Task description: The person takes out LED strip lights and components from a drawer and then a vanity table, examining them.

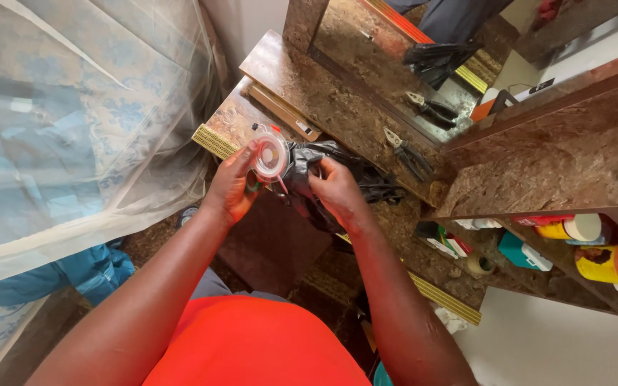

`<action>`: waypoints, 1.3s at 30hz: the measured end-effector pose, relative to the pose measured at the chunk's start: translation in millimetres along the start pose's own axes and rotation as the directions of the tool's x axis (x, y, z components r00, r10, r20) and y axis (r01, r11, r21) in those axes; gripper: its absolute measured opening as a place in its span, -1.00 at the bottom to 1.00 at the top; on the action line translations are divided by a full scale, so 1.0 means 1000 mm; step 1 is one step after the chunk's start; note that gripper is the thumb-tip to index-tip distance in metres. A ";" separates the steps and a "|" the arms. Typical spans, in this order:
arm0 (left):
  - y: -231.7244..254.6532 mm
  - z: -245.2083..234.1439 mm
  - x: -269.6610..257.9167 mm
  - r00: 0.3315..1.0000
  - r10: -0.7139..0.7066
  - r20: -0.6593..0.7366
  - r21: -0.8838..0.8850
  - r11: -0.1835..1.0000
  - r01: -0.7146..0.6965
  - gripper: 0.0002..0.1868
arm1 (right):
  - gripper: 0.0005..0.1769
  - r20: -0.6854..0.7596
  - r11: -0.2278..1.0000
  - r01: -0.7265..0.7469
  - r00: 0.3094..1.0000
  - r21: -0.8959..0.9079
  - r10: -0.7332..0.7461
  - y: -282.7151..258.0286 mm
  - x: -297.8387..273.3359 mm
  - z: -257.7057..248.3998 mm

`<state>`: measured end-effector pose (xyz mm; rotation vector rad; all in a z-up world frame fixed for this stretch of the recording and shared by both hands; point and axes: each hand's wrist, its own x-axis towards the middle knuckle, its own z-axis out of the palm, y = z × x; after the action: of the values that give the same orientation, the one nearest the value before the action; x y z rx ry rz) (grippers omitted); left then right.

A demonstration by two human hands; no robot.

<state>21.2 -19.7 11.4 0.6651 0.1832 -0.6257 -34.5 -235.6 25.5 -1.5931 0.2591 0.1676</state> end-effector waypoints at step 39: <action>-0.007 -0.016 0.060 0.949 0.063 -0.309 0.013 0.998 -0.062 -0.57 | -0.56 -0.226 0.997 0.080 0.971 -0.010 -0.080 -0.010 -0.005 -0.026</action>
<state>66.0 -43.1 -25.6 0.7677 0.4520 -0.4575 -37.6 -260.8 37.6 -1.6212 0.3701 -0.0772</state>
